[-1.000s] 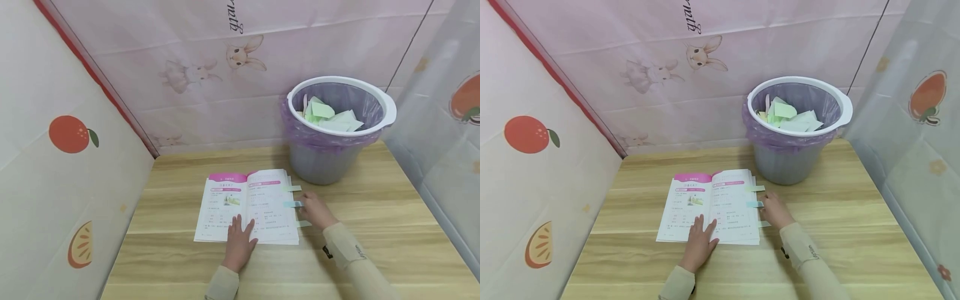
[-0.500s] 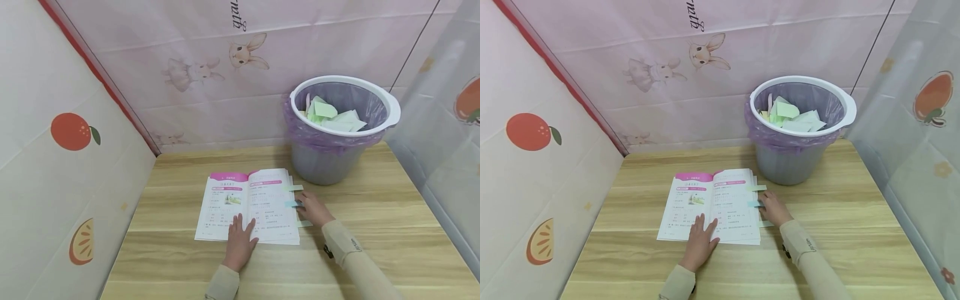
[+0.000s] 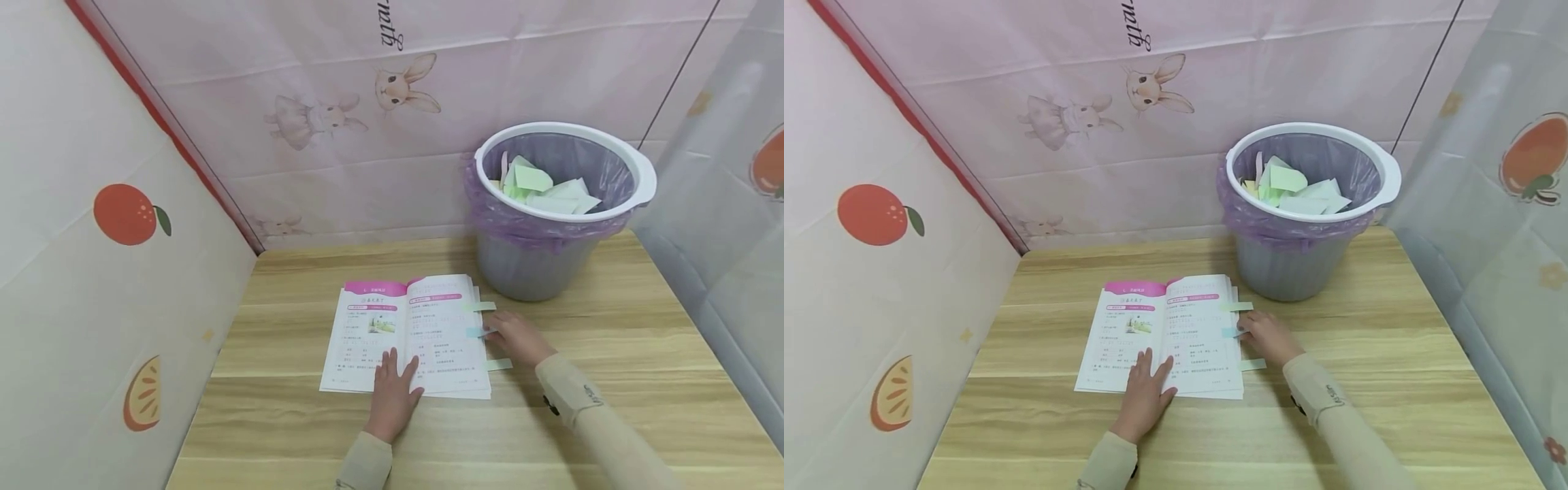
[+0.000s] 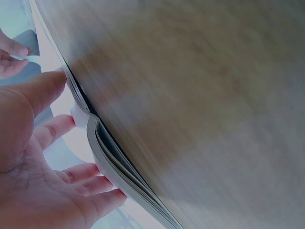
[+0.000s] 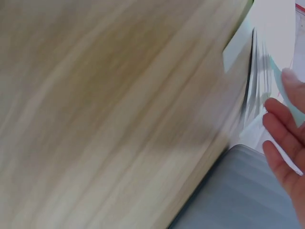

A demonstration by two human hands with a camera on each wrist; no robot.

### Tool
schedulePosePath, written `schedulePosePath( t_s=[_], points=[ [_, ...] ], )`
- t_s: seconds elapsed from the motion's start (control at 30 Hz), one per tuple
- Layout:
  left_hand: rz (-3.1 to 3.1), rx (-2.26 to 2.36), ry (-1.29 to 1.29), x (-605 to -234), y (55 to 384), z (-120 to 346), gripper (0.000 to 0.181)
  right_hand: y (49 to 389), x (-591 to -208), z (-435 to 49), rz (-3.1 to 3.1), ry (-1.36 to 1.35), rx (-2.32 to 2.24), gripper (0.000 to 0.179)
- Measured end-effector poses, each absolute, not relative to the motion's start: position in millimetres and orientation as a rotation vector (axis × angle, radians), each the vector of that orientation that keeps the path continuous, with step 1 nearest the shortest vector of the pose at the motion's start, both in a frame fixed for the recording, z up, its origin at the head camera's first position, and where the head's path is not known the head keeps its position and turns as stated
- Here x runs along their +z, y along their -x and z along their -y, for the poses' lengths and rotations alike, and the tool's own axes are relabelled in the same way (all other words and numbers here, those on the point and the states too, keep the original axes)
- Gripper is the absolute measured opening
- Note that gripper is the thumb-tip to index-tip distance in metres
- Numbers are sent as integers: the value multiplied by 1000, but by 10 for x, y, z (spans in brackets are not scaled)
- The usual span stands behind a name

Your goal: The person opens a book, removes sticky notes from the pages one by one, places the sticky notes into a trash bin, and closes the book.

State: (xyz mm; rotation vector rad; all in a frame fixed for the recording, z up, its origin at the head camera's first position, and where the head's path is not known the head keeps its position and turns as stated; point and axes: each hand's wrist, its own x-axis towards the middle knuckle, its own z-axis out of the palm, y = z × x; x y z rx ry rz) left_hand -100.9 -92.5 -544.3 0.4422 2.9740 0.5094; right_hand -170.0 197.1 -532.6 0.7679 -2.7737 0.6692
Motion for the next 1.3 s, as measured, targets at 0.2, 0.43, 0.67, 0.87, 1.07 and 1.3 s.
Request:
schedulePosePath(
  t_s=[0.2,0.43,0.67,0.87,1.07,1.3],
  points=[
    [-2977,509,-439,-5461,1014,925,56,1711,-5327,-2006,2717,-812,678,15],
    [-2985,487,-451,-5462,1014,914,56,1762,-5389,-1992,2798,-600,920,1],
    [-2980,498,-447,-5463,1017,898,56,1808,-5380,-1954,2856,-319,1223,6],
    [-2981,511,-455,-5450,1016,895,55,1814,-5387,-1951,2837,-184,1386,10],
    [-2987,505,-455,-5418,1024,908,55,1806,-5361,-1933,2793,-66,1567,15],
    [-2987,489,-461,-5418,1021,917,55,1813,-5358,-1913,2778,61,1664,21]
  ],
)
